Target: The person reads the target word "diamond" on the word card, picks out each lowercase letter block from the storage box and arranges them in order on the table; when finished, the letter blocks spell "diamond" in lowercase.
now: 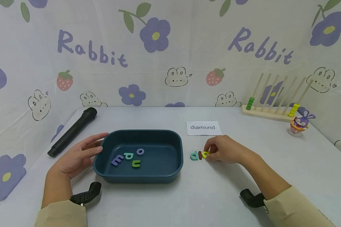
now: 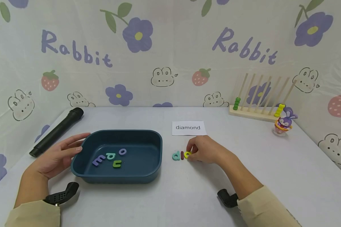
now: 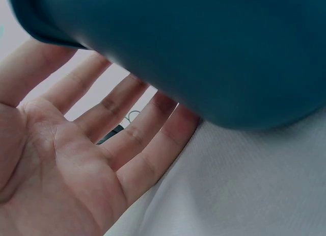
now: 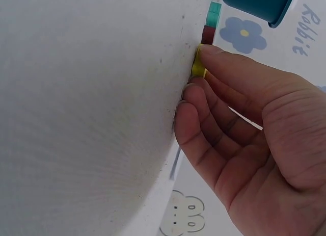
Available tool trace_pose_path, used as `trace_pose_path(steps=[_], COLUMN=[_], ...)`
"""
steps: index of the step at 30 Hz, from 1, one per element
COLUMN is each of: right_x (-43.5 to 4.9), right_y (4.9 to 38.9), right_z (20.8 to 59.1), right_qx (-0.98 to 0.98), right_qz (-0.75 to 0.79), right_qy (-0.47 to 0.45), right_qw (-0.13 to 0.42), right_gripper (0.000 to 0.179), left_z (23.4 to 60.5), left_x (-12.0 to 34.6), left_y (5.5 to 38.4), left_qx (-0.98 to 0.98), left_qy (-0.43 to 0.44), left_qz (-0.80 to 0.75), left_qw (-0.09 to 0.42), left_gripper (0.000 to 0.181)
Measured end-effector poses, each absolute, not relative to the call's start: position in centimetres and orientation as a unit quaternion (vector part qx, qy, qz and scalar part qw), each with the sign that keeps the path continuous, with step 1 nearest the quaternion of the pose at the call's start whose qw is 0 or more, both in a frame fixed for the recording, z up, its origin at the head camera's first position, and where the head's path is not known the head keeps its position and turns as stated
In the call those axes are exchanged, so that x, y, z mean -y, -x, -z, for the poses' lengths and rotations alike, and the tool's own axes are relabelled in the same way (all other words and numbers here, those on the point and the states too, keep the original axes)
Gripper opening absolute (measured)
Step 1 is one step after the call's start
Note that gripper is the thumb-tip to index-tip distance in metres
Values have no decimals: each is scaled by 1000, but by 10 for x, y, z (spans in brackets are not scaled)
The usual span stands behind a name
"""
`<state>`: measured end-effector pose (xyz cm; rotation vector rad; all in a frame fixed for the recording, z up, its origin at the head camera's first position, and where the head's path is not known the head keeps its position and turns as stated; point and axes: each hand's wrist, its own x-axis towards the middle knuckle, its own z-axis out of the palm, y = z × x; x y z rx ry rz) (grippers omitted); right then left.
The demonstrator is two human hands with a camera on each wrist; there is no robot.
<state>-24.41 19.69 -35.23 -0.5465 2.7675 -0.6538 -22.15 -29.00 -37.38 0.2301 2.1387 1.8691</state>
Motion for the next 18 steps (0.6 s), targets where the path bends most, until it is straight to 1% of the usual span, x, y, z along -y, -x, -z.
trace_pose_path(steps=[5,13,18], right_x=[-196,-197,-199], right_y=[244,242,242], right_z=[352,347,343], right_qx=[-949,-947,-945], right_qz=[222,228,233], right_qy=[185,178,174], right_qw=[124,144,153], right_gripper=[15,28,32], left_z=[373,374,375], left_x=[290,290,291], left_y=[221,222,223], left_qx=[-740,-742,-742], left_qy=[-77,-81,-83], left_qz=[-652,-649,-648], left_qw=[147,148,148], left_gripper=[60,60,60])
